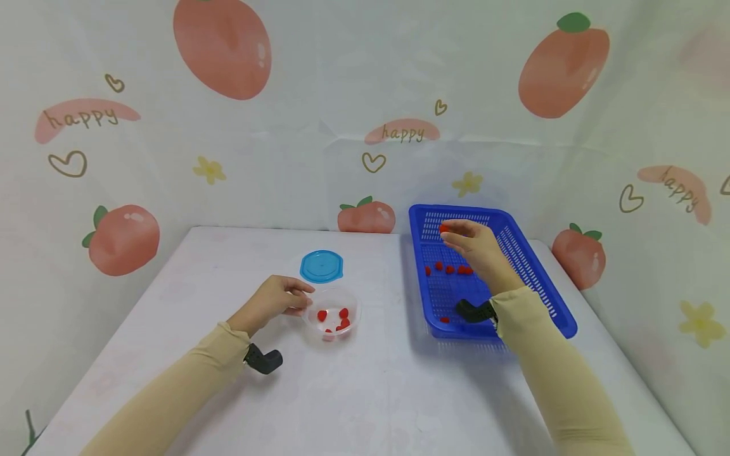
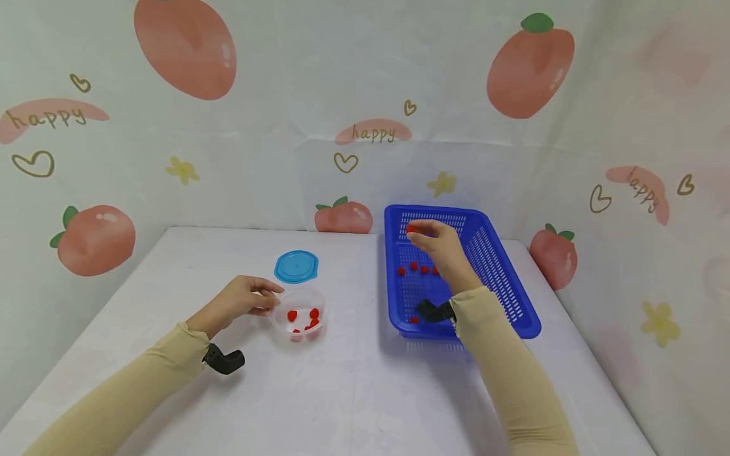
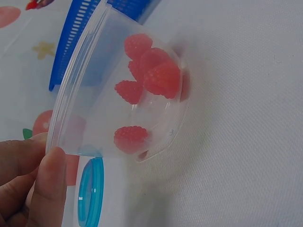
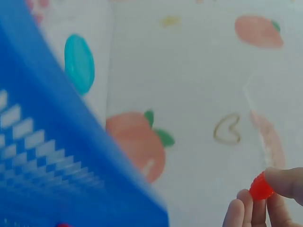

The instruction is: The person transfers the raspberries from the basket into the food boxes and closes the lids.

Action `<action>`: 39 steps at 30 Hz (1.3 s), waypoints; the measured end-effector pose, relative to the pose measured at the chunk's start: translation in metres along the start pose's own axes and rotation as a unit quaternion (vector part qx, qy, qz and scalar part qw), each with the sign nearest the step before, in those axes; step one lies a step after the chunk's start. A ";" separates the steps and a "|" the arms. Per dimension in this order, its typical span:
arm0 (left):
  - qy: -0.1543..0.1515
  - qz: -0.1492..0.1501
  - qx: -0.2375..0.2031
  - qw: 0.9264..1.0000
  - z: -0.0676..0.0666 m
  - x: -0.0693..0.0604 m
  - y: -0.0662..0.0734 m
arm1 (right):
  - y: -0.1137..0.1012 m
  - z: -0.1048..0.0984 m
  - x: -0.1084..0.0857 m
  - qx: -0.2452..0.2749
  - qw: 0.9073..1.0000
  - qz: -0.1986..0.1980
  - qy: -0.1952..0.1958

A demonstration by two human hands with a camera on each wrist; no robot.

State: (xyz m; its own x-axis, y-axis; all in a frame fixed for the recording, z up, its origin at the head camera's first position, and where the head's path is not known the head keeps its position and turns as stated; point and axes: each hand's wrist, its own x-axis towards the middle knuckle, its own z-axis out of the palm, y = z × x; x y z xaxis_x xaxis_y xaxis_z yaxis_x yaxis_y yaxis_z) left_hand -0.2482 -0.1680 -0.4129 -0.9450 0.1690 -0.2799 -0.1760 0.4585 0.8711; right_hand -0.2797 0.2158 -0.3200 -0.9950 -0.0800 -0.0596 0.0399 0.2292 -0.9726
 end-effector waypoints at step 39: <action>-0.002 0.008 -0.006 1.000 0.000 -0.001 -0.001 | 0.026 0.133 -0.047 0.010 0.992 -0.061 -0.106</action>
State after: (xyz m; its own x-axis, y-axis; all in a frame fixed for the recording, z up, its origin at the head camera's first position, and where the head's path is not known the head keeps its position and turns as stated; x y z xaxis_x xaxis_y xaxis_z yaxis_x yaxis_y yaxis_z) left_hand -0.2466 -0.1687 -0.4133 -0.9469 0.1792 -0.2668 -0.1635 0.4459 0.8800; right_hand -0.2194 0.0962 -0.3725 -0.9510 -0.3089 0.0155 -0.0766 0.1866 -0.9795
